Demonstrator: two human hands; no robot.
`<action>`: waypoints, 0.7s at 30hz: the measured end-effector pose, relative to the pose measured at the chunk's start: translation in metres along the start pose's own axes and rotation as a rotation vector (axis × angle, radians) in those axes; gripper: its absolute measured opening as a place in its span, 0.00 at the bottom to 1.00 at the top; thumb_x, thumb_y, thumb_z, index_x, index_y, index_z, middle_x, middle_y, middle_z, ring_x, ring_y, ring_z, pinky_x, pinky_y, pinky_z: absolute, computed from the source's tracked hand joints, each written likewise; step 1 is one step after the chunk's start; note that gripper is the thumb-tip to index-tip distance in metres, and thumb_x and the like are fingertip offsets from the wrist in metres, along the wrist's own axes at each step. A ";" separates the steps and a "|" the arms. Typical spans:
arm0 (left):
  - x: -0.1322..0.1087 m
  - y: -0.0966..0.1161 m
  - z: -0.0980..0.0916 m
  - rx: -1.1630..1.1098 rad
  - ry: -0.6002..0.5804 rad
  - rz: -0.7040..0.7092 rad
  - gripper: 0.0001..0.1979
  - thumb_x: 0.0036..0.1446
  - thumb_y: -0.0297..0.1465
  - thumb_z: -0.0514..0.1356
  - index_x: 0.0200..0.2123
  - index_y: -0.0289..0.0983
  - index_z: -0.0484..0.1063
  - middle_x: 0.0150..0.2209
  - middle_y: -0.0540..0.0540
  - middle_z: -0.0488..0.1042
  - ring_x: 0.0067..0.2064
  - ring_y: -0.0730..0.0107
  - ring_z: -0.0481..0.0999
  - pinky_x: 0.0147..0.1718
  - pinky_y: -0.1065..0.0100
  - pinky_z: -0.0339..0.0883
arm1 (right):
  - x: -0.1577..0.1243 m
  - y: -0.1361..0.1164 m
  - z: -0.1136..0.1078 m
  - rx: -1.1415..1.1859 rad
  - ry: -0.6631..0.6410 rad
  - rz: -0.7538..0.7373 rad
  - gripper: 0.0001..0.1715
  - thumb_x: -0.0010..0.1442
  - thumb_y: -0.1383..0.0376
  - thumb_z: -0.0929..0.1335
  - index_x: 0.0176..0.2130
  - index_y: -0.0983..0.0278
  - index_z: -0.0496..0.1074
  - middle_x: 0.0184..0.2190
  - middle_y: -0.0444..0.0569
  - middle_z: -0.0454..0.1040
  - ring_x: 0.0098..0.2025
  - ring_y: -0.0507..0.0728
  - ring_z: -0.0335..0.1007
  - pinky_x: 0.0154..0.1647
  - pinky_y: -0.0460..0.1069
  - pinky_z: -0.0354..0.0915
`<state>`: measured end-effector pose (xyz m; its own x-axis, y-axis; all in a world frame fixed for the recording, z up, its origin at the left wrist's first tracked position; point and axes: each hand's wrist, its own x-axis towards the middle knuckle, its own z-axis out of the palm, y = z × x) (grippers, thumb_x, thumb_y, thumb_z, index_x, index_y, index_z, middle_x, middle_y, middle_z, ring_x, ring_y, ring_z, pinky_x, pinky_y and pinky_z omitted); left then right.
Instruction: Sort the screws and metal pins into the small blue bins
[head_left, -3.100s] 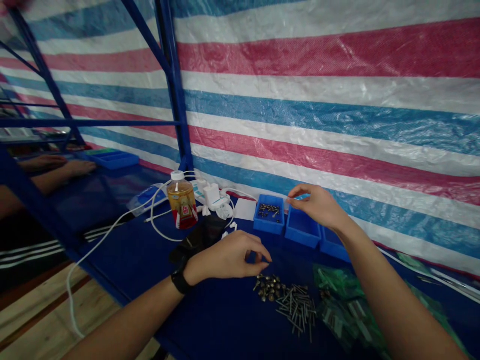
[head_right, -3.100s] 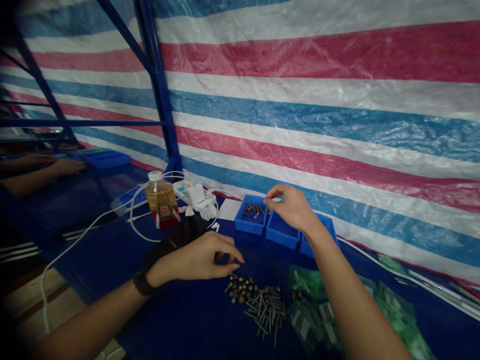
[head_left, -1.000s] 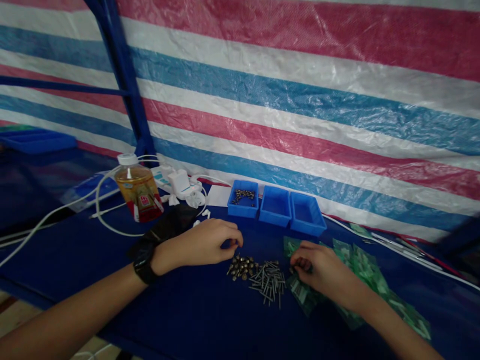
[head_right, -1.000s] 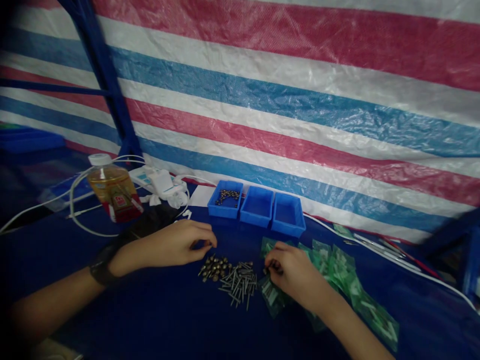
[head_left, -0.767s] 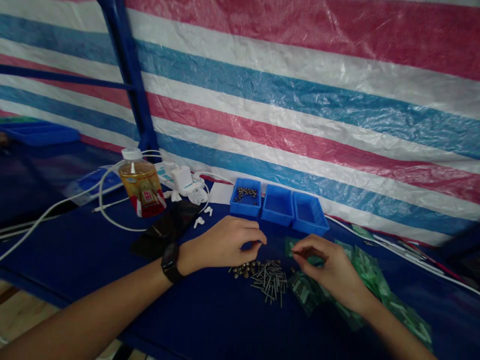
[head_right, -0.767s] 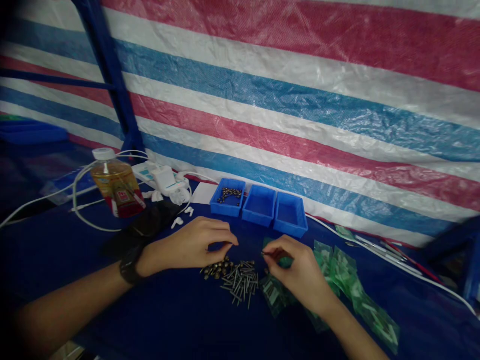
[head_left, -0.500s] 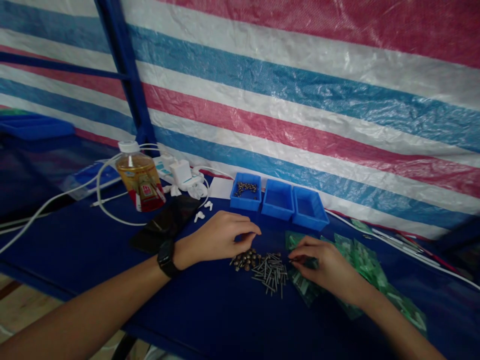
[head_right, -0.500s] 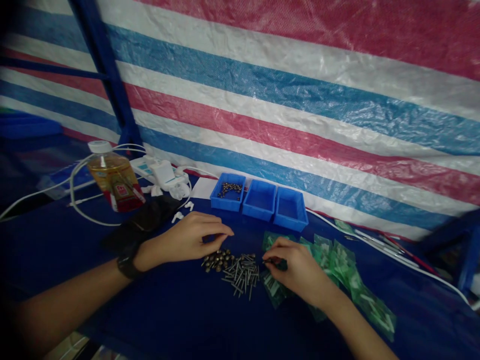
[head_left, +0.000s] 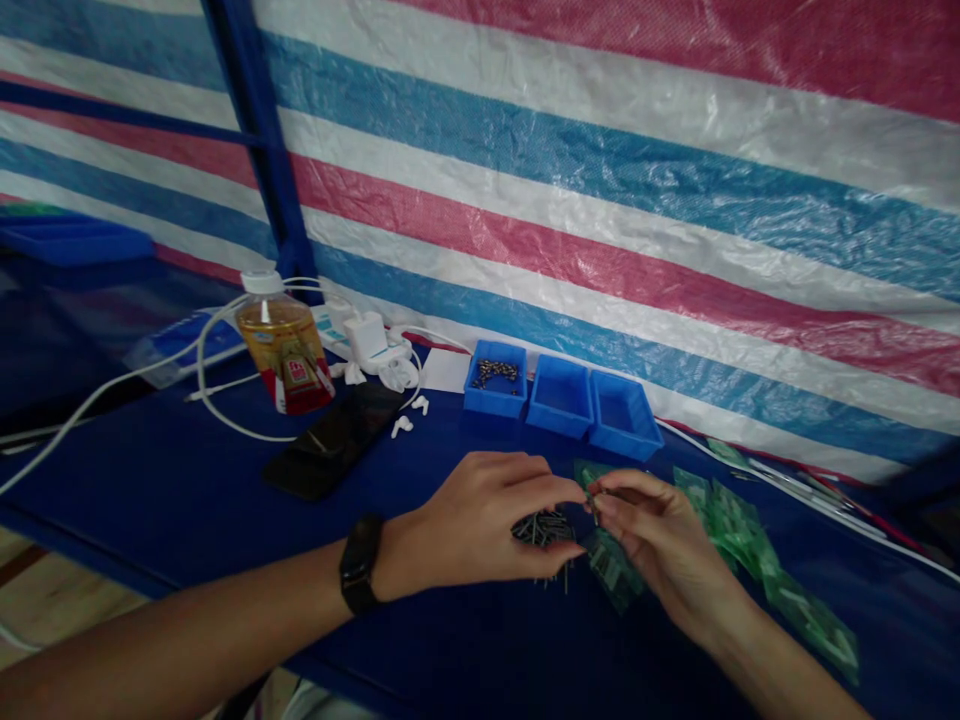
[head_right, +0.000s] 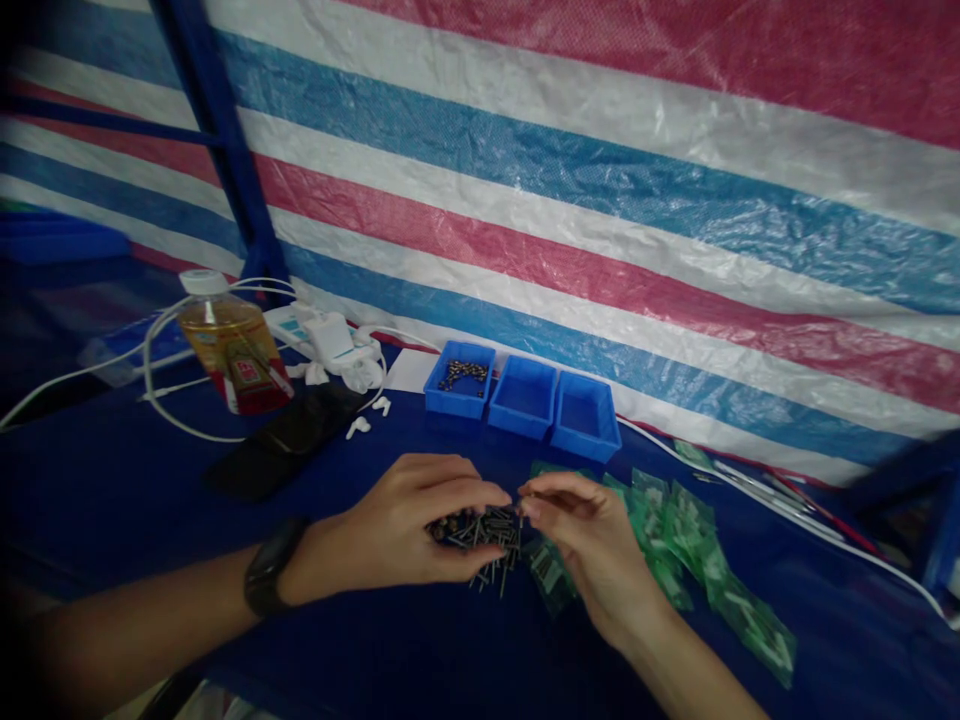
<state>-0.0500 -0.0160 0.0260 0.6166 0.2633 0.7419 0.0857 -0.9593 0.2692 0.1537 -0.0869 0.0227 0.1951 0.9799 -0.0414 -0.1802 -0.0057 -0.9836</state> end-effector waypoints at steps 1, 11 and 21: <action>0.000 0.005 0.004 0.011 0.010 0.024 0.12 0.60 0.37 0.65 0.45 0.37 0.75 0.33 0.49 0.78 0.32 0.72 0.77 0.34 0.72 0.68 | -0.004 0.000 0.005 0.071 0.001 0.035 0.14 0.39 0.62 0.82 0.30 0.59 0.82 0.30 0.44 0.81 0.32 0.50 0.76 0.36 0.42 0.70; -0.006 -0.013 0.001 0.150 -0.149 0.067 0.11 0.70 0.33 0.55 0.44 0.37 0.76 0.36 0.48 0.80 0.36 0.73 0.78 0.36 0.71 0.68 | -0.001 0.016 0.004 -0.113 -0.007 -0.112 0.14 0.46 0.58 0.80 0.34 0.59 0.82 0.31 0.47 0.82 0.32 0.56 0.78 0.35 0.49 0.75; -0.002 -0.007 -0.060 -0.105 -0.630 -0.200 0.14 0.54 0.38 0.70 0.43 0.41 0.77 0.34 0.53 0.77 0.34 0.75 0.76 0.32 0.73 0.65 | 0.003 0.011 -0.013 -0.848 -0.096 -0.774 0.06 0.62 0.68 0.71 0.40 0.60 0.78 0.34 0.47 0.80 0.34 0.54 0.78 0.36 0.48 0.74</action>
<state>-0.0990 -0.0034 0.0597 0.9386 0.2946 0.1793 0.1891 -0.8744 0.4468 0.1649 -0.0867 0.0099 -0.1104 0.7903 0.6027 0.6692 0.5075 -0.5428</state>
